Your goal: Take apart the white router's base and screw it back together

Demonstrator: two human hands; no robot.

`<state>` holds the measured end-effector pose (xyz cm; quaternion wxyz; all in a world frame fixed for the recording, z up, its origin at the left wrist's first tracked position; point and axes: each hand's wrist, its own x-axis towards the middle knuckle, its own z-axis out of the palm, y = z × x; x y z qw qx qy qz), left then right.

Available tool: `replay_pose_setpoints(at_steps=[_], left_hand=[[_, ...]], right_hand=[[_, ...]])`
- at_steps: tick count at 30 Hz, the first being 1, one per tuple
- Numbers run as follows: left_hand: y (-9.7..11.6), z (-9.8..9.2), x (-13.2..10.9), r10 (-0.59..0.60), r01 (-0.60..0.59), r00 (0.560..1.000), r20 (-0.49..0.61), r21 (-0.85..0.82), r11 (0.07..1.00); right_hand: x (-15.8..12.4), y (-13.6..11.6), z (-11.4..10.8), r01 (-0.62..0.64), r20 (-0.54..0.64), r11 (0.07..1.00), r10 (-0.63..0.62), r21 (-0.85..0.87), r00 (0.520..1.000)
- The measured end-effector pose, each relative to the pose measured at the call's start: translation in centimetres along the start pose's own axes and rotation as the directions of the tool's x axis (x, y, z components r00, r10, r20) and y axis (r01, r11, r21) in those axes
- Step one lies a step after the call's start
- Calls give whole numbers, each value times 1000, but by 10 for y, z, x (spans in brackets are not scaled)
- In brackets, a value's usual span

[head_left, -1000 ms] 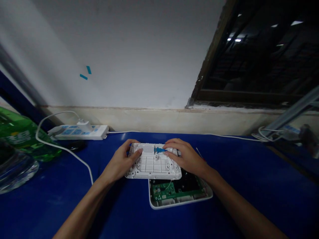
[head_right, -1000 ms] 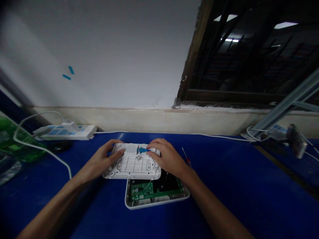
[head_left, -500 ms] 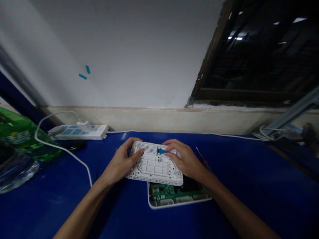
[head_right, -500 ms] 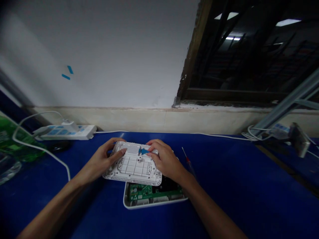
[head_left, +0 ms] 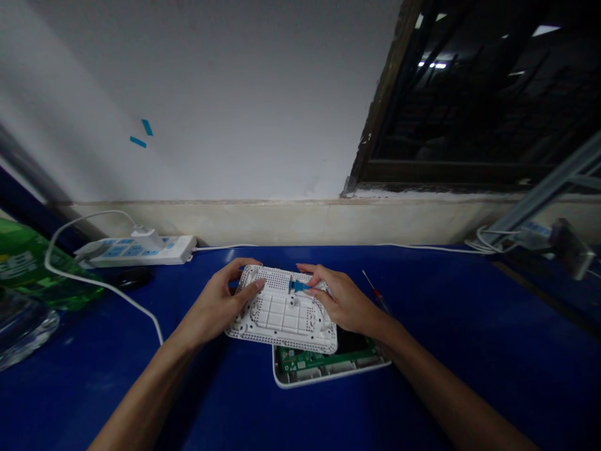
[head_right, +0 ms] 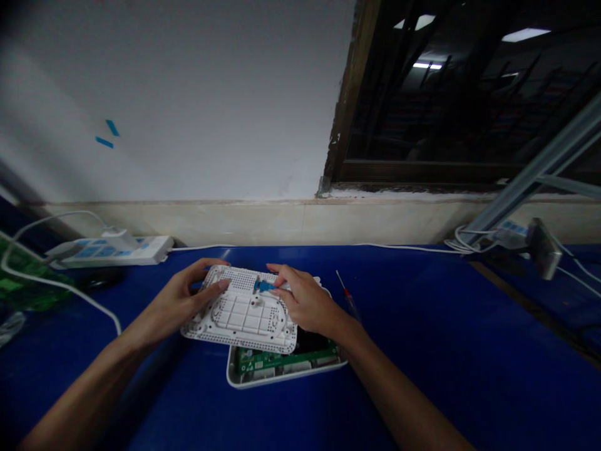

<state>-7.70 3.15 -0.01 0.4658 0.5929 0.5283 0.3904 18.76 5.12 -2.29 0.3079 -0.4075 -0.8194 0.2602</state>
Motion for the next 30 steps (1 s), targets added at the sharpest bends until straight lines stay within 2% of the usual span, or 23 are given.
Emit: replay_pose_setpoints(at_steps=[4,13,17,24,30], left_hand=[[-2,1,0,38,-38,999,-25,25,999],[-5,11,0,102,-99,991,-81,45,994],[-5,9,-1,117,-114,990,-76,34,993],[-3,8,-1,110,-109,992,-69,19,994],[-4,8,-1,116,-114,990,-77,24,993]], right_hand=[[0,-2,-2,1,-26,1000,-1,28,1000],[7,6,3,24,-184,991,0,132,983],[5,6,3,-18,-149,990,39,138,988],[4,0,-1,-18,-61,993,25,114,998],[3,0,-3,20,-89,993,-9,115,996]])
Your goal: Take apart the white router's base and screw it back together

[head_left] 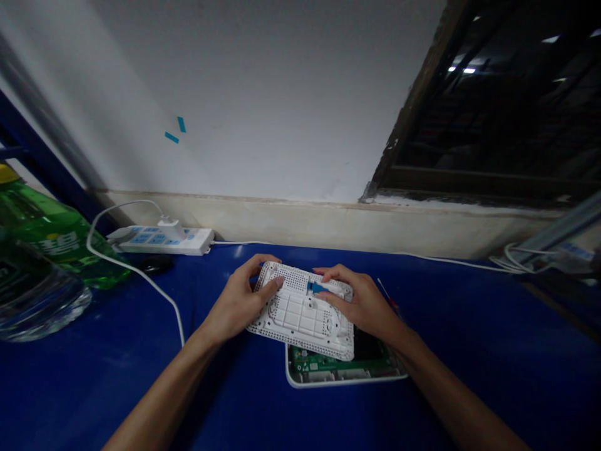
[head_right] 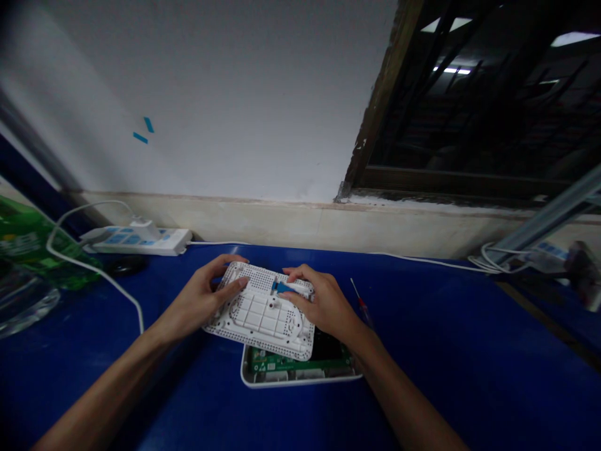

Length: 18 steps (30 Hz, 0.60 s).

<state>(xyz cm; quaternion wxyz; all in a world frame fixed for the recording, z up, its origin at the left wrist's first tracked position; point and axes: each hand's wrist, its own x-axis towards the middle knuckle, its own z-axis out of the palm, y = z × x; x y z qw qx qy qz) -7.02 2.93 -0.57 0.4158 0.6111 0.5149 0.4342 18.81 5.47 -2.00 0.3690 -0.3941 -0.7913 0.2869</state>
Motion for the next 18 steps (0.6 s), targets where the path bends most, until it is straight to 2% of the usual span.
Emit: replay_pose_setpoints(at_steps=[10,14,18], left_hand=[[1,-2,0,-18,20,999,29,-41,999],[1,-1,0,-16,16,1000,16,-38,999],[4,0,0,-24,24,1000,9,-34,999]], right_hand=[[1,4,-1,133,-24,979,-139,-152,990],[0,3,-1,107,-15,977,-112,-185,994],[0,-1,-3,90,93,972,-71,-216,993]])
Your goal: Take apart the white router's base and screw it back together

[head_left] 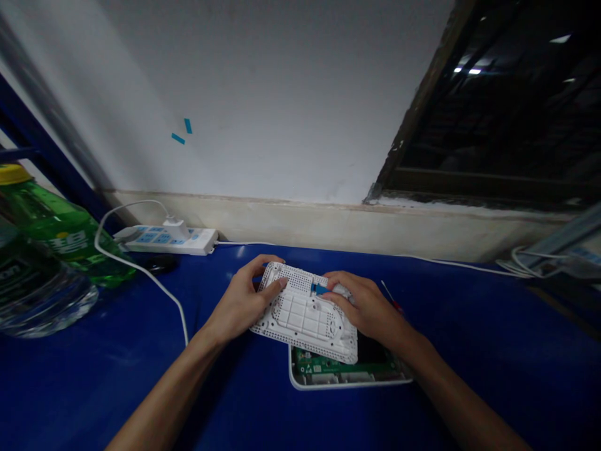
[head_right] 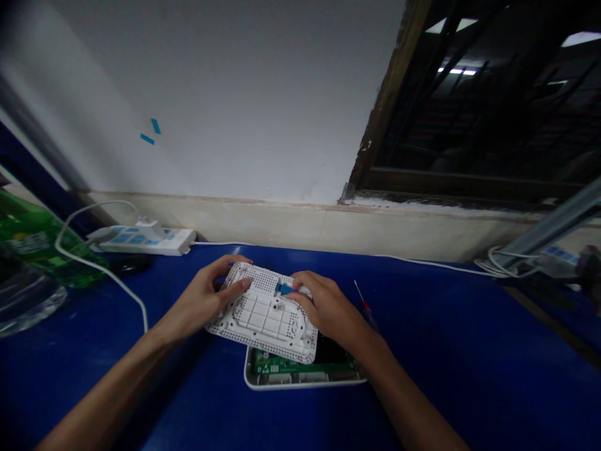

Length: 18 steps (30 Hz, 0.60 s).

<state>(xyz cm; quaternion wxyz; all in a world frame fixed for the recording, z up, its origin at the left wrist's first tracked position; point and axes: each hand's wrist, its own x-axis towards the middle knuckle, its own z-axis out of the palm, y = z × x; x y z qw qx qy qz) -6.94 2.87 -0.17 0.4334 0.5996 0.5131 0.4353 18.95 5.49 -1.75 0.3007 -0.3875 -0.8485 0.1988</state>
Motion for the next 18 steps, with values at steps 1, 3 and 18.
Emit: replay_pose_setpoints(at_steps=[1,3,18], left_hand=[[1,0,0,-3,3,1000,0,-1,1000],[2,1,-1,-11,11,1000,0,-10,1000],[0,-2,0,-9,9,1000,23,-11,1000]], right_hand=[[0,-1,-1,-5,28,1000,6,-17,1000],[-1,-3,-5,-19,67,998,23,-60,997],[-3,-14,-14,-55,173,980,89,-189,981]])
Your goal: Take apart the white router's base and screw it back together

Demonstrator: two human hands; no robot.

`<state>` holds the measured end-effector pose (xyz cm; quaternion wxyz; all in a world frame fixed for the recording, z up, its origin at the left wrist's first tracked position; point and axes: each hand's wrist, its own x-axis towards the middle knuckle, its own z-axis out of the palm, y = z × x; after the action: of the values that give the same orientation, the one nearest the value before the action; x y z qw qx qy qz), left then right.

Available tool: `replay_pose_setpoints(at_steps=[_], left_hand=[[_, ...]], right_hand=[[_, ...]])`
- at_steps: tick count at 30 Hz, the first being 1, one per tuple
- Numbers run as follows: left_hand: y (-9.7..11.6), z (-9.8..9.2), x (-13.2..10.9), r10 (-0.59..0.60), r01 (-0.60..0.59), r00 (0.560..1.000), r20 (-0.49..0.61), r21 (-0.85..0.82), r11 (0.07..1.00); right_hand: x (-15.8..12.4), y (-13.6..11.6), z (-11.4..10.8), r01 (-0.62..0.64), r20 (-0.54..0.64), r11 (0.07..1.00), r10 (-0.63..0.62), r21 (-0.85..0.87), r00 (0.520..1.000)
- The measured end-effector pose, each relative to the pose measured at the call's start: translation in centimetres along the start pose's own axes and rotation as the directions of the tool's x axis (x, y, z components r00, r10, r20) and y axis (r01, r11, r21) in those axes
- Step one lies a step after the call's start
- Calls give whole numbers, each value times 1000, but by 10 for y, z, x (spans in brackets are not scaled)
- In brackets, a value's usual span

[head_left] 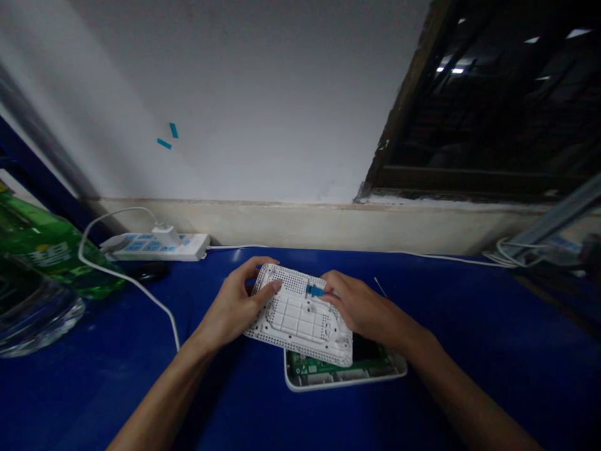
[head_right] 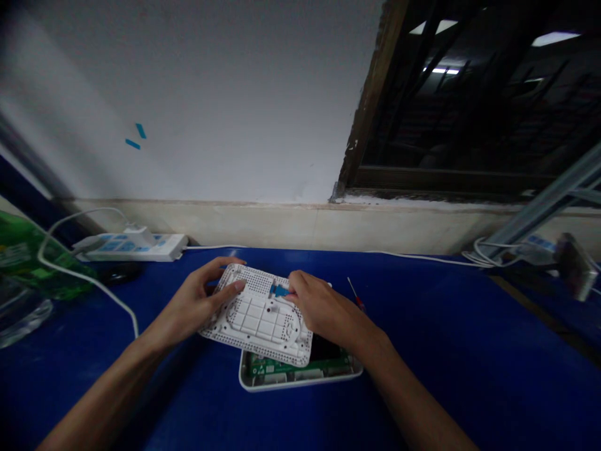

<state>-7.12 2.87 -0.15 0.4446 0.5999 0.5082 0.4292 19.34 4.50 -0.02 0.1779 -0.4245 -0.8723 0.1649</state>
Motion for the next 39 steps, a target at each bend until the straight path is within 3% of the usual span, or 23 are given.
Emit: replay_pose_setpoints(at_steps=[12,15,20,24,39], left_hand=[[0,-2,0,23,-24,1000,15,29,999],[-1,-2,0,25,-25,1000,-6,33,999],[-1,-3,1,55,-54,998,-34,35,998],[0,-2,1,41,-41,998,-44,12,999],[2,6,-3,66,-67,994,-86,-7,998]], right_hand=[[-2,0,-4,-37,46,998,35,56,998],[-1,1,-5,2,-20,995,0,96,1000],[4,4,6,154,-253,975,-109,162,961],[8,6,17,166,-366,964,-81,208,927],[3,6,18,196,-390,971,-129,138,912]])
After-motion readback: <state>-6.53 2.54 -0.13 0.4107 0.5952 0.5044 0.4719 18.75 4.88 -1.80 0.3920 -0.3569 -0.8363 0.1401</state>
